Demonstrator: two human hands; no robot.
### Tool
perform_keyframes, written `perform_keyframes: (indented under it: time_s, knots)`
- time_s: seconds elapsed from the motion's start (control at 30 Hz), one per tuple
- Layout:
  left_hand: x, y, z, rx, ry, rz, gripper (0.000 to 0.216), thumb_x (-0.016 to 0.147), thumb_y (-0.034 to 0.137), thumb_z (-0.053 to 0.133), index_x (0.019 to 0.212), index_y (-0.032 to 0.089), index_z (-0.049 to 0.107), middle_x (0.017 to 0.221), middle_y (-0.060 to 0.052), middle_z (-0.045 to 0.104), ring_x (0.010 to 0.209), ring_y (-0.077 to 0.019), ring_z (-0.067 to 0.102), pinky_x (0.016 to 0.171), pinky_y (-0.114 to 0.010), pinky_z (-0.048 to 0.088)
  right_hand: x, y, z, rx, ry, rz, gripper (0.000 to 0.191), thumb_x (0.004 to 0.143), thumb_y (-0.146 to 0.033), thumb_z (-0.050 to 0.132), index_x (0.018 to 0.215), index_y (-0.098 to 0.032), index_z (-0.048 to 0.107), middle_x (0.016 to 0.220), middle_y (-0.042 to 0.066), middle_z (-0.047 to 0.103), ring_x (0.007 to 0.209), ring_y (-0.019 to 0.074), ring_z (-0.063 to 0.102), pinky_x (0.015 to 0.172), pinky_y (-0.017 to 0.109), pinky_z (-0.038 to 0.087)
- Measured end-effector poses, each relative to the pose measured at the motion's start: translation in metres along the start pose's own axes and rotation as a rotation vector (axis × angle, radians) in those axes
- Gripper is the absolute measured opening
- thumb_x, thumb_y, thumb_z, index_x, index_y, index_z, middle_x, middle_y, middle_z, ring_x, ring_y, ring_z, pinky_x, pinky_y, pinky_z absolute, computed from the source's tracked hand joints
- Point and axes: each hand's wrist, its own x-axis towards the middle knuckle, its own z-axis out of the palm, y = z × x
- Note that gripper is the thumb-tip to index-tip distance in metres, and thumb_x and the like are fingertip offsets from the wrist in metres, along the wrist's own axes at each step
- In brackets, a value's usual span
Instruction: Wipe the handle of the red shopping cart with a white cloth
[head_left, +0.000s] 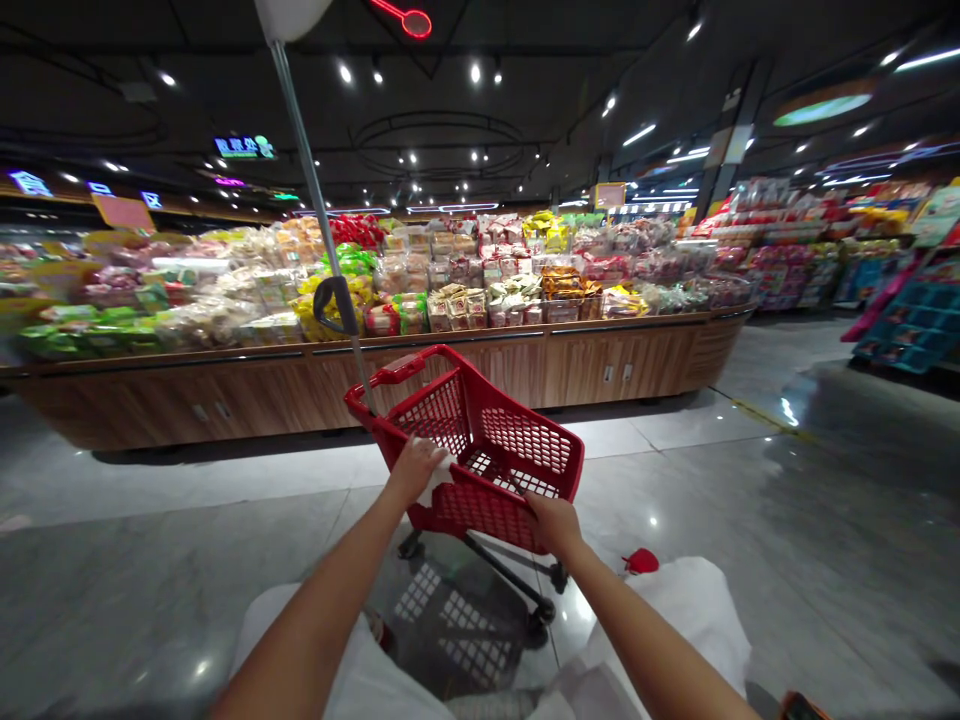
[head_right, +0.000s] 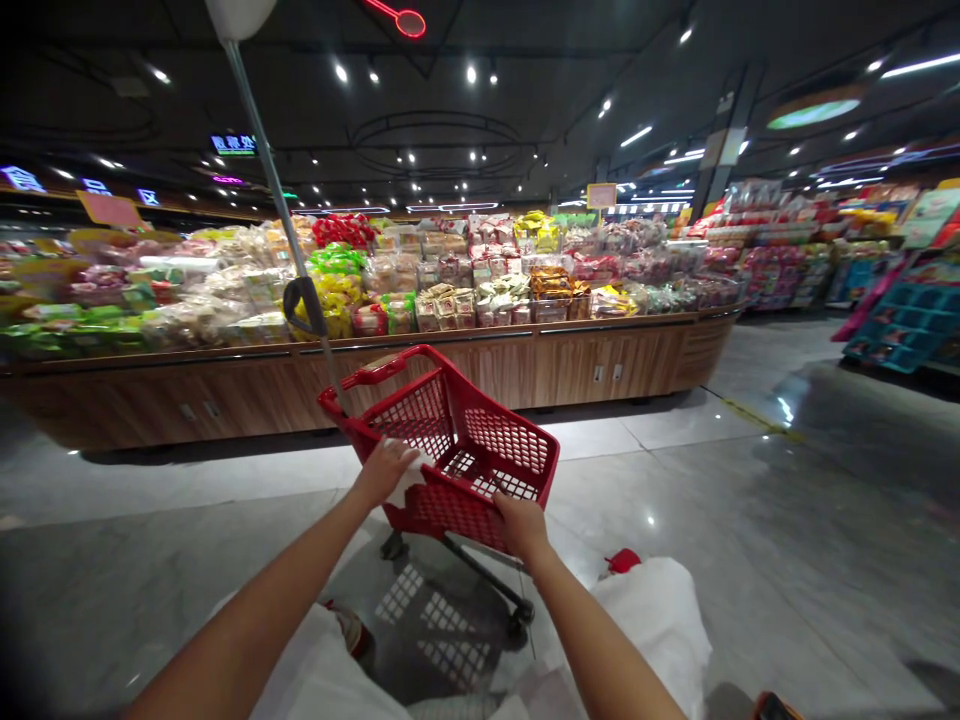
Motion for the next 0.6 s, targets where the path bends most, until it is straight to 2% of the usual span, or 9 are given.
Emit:
perform_keyframes:
  time_s: [0.07, 0.13, 0.23, 0.33, 0.4, 0.43, 0.5, 0.6]
  knots:
    - [-0.004, -0.017, -0.009, 0.028, 0.028, -0.074, 0.027, 0.086, 0.012, 0.051, 0.107, 0.021, 0.064, 0.11, -0.01, 0.065, 0.114, -0.0294, 0.052, 0.105, -0.058, 0.028, 0.003, 0.005, -0.002, -0.019, 0.003, -0.013, 0.024, 0.091, -0.037, 0.046, 0.099, -0.025, 0.066, 0.089, 0.004, 0.072, 0.077, 0.02, 0.064, 0.063, 0.026, 0.035]
    - [-0.005, -0.008, -0.012, 0.026, 0.03, -0.117, 0.021, 0.087, 0.016, 0.052, 0.102, 0.02, 0.066, 0.104, -0.009, 0.067, 0.111, -0.0301, 0.054, 0.105, -0.06, 0.026, 0.006, 0.006, -0.003, -0.038, 0.0, -0.017, 0.023, 0.09, -0.035, 0.047, 0.099, -0.025, 0.065, 0.09, 0.004, 0.072, 0.078, 0.0197, 0.064, 0.064, 0.026, 0.036]
    - [0.001, 0.047, -0.001, -0.045, 0.007, -0.098, 0.018, 0.089, 0.018, 0.05, 0.095, 0.02, 0.067, 0.09, -0.007, 0.069, 0.096, -0.0249, 0.059, 0.104, -0.055, 0.029, 0.011, 0.005, -0.004, -0.039, -0.007, -0.043, 0.022, 0.09, -0.031, 0.047, 0.102, -0.025, 0.064, 0.093, 0.004, 0.072, 0.079, 0.0193, 0.065, 0.065, 0.026, 0.036]
    - [0.012, 0.116, 0.018, -0.121, -0.002, -0.069, 0.018, 0.091, 0.024, 0.051, 0.103, 0.022, 0.063, 0.098, -0.007, 0.067, 0.099, -0.0253, 0.057, 0.097, -0.052, 0.034, 0.016, 0.003, -0.005, -0.029, -0.016, -0.074, 0.023, 0.087, -0.027, 0.048, 0.103, -0.025, 0.064, 0.095, 0.004, 0.072, 0.082, 0.0197, 0.065, 0.066, 0.026, 0.036]
    - [0.018, 0.145, 0.027, -0.121, -0.007, -0.071, 0.022, 0.091, 0.033, 0.053, 0.107, 0.021, 0.061, 0.104, -0.008, 0.065, 0.102, -0.0273, 0.055, 0.096, -0.053, 0.034, 0.018, 0.003, -0.006, -0.03, -0.034, -0.078, 0.025, 0.084, -0.023, 0.05, 0.105, -0.025, 0.064, 0.095, 0.004, 0.072, 0.082, 0.0198, 0.065, 0.066, 0.026, 0.036]
    - [0.02, 0.15, 0.029, -0.119, -0.017, -0.05, 0.026, 0.09, 0.036, 0.054, 0.11, 0.021, 0.059, 0.106, -0.009, 0.064, 0.103, -0.0278, 0.054, 0.095, -0.052, 0.034, 0.019, 0.004, -0.007, -0.029, -0.045, -0.082, 0.025, 0.084, -0.023, 0.051, 0.105, -0.026, 0.065, 0.095, 0.004, 0.072, 0.082, 0.0198, 0.065, 0.066, 0.026, 0.036]
    - [0.02, 0.142, 0.028, -0.11, -0.051, 0.028, 0.027, 0.09, 0.035, 0.054, 0.113, 0.022, 0.058, 0.105, -0.009, 0.064, 0.101, -0.0264, 0.055, 0.091, -0.048, 0.037, 0.021, 0.007, -0.01, -0.02, -0.059, -0.1, 0.022, 0.085, -0.027, 0.052, 0.101, -0.026, 0.066, 0.092, 0.003, 0.073, 0.08, 0.0196, 0.065, 0.066, 0.026, 0.036]
    - [0.01, 0.089, 0.015, -0.052, -0.1, 0.092, 0.021, 0.091, 0.019, 0.049, 0.109, 0.023, 0.06, 0.095, -0.007, 0.064, 0.091, -0.0224, 0.057, 0.085, -0.041, 0.04, 0.023, 0.011, -0.014, 0.002, -0.07, -0.125, 0.021, 0.087, -0.037, 0.051, 0.094, -0.026, 0.067, 0.091, 0.002, 0.073, 0.08, 0.0193, 0.064, 0.065, 0.026, 0.036]
